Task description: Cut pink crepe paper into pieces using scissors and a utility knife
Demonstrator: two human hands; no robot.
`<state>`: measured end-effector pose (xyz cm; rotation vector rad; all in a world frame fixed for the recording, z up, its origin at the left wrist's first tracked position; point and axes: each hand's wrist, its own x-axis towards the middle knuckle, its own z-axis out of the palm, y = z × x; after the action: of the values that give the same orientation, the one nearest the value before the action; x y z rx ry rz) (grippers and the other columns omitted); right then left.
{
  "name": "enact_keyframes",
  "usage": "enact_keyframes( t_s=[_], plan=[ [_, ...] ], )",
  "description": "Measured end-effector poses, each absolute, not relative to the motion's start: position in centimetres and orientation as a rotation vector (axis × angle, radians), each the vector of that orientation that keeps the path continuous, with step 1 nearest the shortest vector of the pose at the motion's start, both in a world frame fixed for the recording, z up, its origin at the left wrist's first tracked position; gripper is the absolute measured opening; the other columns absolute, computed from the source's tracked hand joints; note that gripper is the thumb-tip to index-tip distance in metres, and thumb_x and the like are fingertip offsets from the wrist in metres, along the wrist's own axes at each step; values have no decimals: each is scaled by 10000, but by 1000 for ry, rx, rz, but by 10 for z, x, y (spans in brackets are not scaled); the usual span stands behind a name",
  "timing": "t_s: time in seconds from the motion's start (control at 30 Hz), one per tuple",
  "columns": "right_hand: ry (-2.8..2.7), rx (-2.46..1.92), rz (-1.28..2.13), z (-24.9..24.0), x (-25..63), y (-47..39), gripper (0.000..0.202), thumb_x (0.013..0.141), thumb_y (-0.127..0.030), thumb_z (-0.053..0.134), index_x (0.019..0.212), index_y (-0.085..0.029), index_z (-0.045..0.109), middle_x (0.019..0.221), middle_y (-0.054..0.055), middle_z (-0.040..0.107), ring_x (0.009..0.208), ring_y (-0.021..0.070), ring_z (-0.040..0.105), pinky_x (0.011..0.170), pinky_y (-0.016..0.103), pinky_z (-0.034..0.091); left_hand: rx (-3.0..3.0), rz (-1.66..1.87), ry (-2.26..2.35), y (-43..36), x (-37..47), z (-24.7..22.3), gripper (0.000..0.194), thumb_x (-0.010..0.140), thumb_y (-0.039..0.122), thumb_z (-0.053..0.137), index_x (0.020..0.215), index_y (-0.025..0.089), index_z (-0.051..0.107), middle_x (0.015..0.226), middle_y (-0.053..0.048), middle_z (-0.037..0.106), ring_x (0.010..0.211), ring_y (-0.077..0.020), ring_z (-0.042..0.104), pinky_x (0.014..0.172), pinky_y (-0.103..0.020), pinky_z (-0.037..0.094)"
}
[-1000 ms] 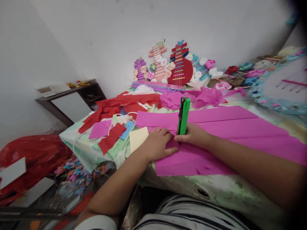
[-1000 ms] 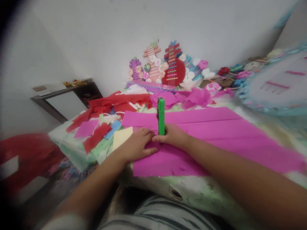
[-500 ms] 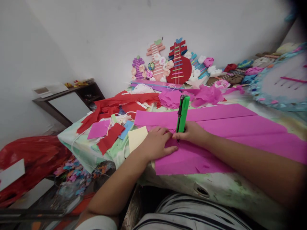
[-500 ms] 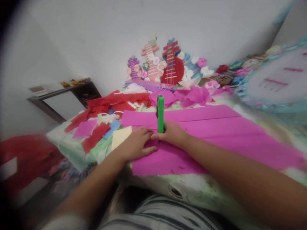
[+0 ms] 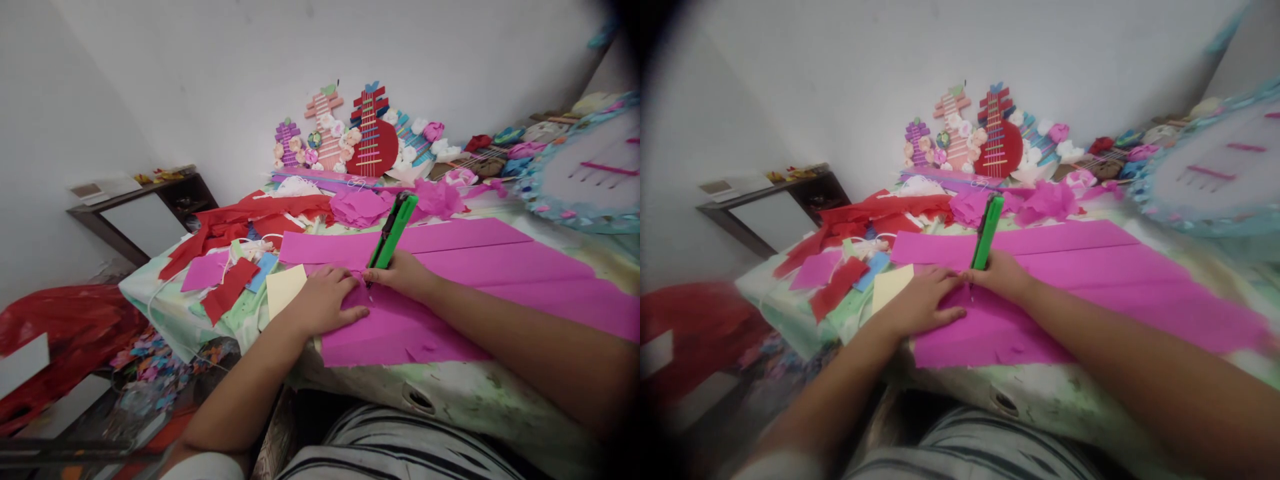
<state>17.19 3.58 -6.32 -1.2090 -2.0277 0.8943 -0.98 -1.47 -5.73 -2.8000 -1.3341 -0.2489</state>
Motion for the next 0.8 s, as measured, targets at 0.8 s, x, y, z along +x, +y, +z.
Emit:
enact_keyframes(
  t_s=[0.8],
  plan=[
    [-2303, -947, 1062, -67, 175, 30, 331, 591, -448, 635, 596, -146, 500, 532, -32, 460, 524, 90, 430, 480, 206, 334, -2798, -311, -1335, -15, -11, -58, 476, 766, 537, 421, 1047, 167, 524, 1030, -85, 517, 944, -231, 456, 833, -376, 371]
  ],
)
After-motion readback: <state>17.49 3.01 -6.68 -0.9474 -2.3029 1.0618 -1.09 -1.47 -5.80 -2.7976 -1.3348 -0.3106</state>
